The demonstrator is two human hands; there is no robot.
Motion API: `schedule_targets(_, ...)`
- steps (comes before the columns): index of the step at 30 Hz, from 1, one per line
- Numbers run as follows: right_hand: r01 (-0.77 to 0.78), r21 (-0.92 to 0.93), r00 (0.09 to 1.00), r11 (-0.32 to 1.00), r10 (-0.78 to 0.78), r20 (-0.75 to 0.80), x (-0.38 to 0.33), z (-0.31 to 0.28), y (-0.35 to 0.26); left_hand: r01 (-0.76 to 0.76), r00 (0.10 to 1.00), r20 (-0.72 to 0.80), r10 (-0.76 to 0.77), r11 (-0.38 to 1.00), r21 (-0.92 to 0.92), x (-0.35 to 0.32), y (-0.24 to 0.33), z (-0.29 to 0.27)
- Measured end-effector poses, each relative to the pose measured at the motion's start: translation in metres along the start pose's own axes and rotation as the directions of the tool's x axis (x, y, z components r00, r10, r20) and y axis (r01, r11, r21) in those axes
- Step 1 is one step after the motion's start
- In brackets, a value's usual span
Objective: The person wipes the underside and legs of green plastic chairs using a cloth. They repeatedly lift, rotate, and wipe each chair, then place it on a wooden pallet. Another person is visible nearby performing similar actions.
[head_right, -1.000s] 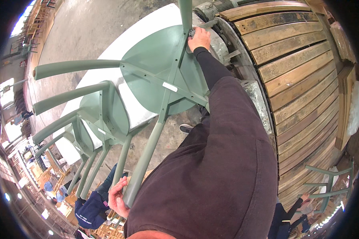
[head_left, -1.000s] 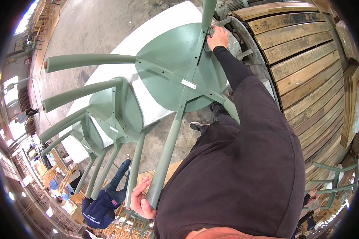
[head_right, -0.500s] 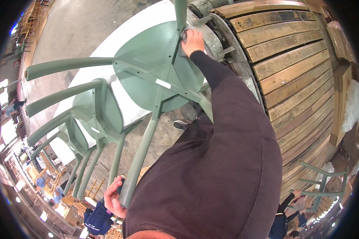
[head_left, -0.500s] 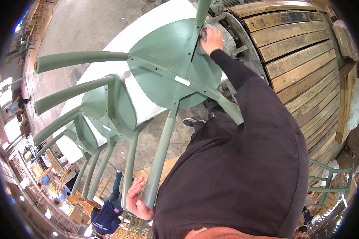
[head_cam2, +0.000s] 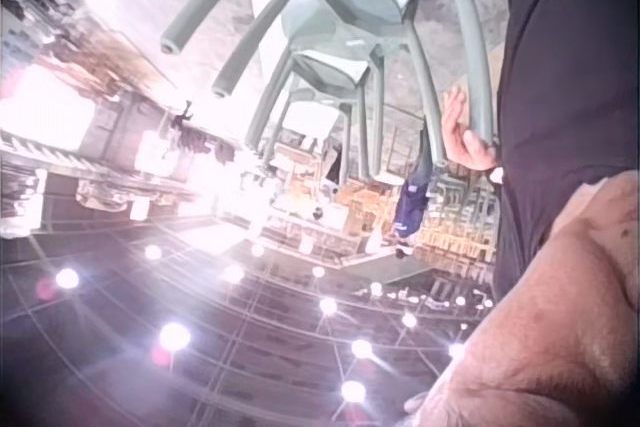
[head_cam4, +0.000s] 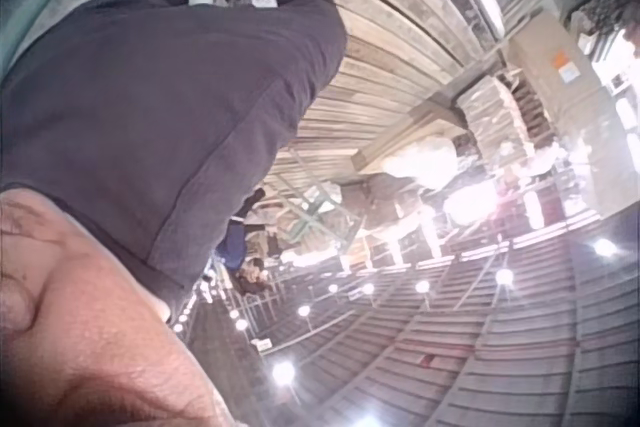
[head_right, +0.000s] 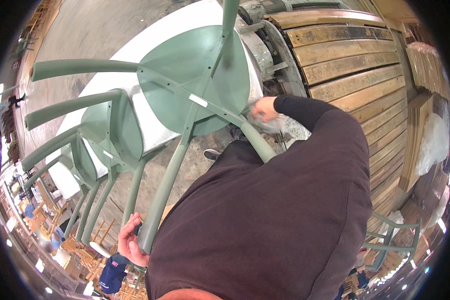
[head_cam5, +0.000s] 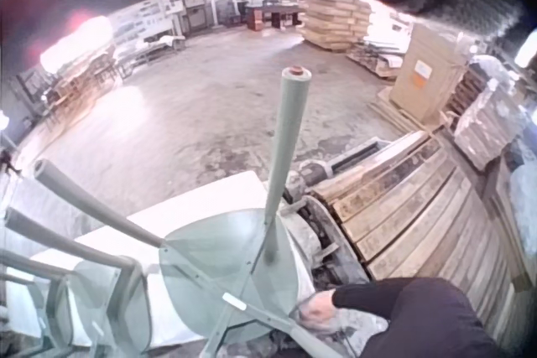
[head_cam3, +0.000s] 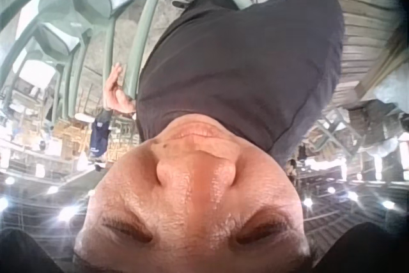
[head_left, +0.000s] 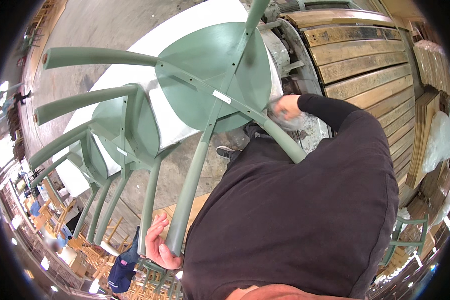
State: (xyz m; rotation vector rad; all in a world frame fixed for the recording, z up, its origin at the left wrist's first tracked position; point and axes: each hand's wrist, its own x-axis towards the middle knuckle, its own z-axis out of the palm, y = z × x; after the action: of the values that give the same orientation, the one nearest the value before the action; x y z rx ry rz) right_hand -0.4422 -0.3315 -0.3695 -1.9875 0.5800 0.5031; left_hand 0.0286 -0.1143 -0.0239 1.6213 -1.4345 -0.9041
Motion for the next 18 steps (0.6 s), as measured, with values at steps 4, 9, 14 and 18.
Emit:
schedule_targets(4,-0.342,0.019,0.836,0.940,0.313,-0.450,-0.013,-0.046,0.027,-0.006,0.999,-0.035,0.006,1.000,-0.018,0.005,0.000,0.004)
schedule_targets(9,-0.040,0.497,0.284,0.867,0.486,-0.826,0.083,-0.045,-0.002,0.012,0.999,-0.042,-0.014,0.999,-0.032,0.005,0.003,0.007)
schedule_targets(14,-0.091,0.262,0.638,0.961,0.258,-0.726,0.060,0.019,-0.023,-0.024,0.998,-0.055,0.023,1.000,-0.014,0.003,0.002,0.004)
schedule_targets(18,-0.140,0.045,0.988,0.989,0.143,-0.063,-0.009,-0.029,-0.006,-0.011,0.999,-0.030,0.012,0.999,0.040,0.008,0.009,0.004)
